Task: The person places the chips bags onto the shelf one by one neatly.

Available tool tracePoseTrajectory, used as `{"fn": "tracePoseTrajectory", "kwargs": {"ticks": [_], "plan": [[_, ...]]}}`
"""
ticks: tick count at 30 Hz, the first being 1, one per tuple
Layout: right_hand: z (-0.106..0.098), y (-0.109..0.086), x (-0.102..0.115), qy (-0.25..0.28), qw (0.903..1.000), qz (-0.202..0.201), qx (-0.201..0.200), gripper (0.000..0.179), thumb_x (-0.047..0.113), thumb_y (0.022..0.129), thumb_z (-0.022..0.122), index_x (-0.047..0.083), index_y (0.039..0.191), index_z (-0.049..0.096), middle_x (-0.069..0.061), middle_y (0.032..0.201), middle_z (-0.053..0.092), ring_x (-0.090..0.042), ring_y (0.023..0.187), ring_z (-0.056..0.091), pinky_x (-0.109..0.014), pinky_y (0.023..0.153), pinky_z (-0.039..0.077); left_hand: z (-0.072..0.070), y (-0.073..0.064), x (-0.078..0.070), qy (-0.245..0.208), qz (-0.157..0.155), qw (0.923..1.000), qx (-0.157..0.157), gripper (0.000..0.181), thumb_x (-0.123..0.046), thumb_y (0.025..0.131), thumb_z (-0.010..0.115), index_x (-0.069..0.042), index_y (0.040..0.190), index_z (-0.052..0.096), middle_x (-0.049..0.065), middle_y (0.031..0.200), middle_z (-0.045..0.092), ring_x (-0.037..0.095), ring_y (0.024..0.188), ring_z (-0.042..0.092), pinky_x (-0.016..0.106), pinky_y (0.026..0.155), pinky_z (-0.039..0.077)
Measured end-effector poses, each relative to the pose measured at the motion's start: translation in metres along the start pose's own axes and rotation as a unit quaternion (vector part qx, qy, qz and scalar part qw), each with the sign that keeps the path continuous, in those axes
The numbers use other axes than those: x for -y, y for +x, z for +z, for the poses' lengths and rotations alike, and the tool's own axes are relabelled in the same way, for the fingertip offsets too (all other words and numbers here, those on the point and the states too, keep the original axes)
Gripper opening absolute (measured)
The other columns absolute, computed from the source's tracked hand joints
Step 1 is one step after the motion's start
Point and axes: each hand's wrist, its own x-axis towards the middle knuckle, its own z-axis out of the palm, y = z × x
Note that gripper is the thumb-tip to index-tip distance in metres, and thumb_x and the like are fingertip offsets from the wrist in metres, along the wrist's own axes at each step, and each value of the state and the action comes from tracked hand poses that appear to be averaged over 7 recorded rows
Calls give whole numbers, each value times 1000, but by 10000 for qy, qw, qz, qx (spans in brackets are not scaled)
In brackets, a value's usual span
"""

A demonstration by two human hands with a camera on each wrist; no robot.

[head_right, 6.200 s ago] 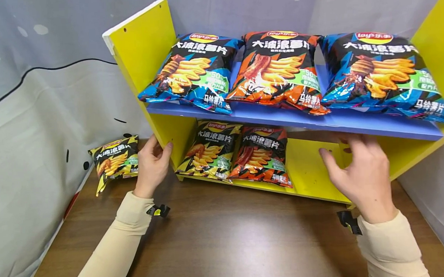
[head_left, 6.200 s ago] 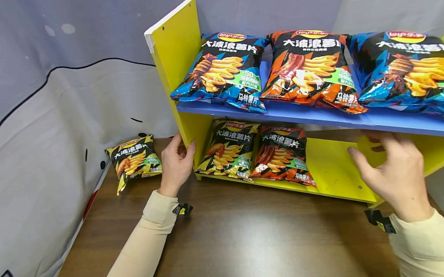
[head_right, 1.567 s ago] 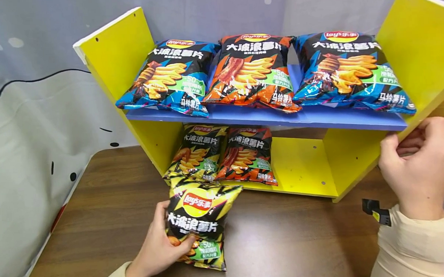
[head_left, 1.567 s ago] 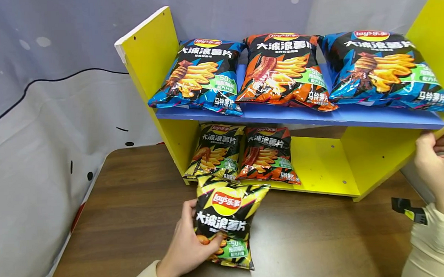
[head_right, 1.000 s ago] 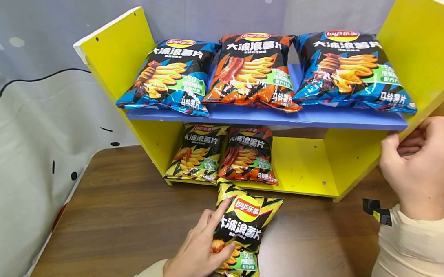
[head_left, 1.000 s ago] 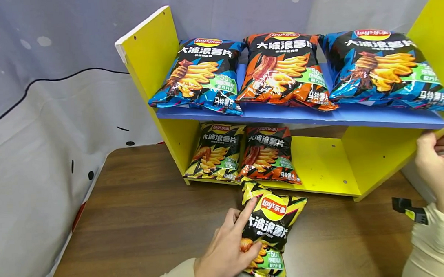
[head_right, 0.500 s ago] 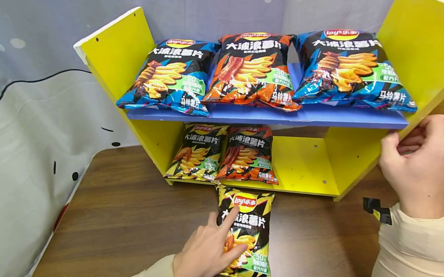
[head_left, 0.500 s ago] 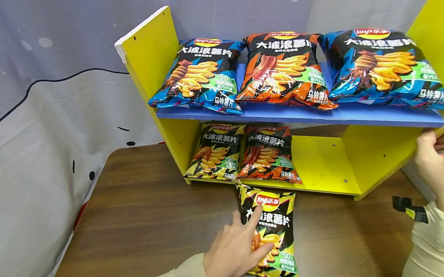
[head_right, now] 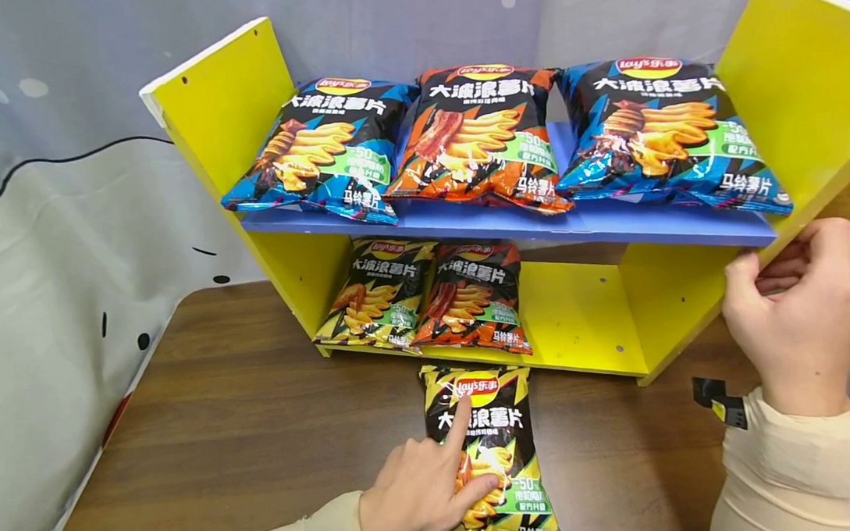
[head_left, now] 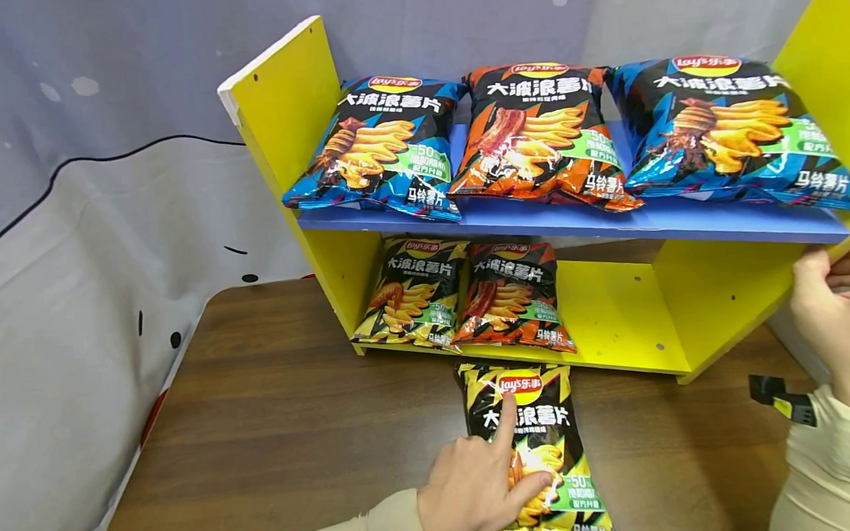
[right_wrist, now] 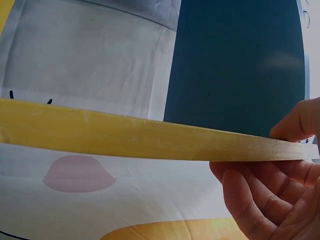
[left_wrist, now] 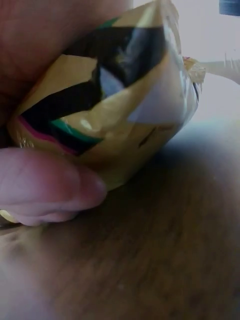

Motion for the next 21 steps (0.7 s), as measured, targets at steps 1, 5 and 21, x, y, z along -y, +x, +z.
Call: {"fn": "tracePoseTrajectory", "kwargs": {"ticks": [1,5,21], "plan": [[0,0,0,-2,10000,-38,22,31,11,95,49,37,111,46,36,82,43,24,66,40,9,65,33,0,0,0,-32,24,10000,29,99,-80,97,32,-10,166,16,-9,43,36,12,36,40,25,34,25],[-2,0,1,24,9997,-221,101,31,11,96,49,32,118,50,36,83,43,25,66,40,9,64,33,-5,-1,3,-305,26,9987,398,99,-80,98,30,-13,168,10,-8,45,38,10,38,38,24,38,30],[-2,-1,0,41,10000,57,-22,30,10,94,50,35,110,48,35,81,43,24,66,40,9,65,34,-73,12,69,-507,614,9674,-2404,54,-42,95,69,-7,136,61,-7,75,64,3,60,54,21,55,47]]}}
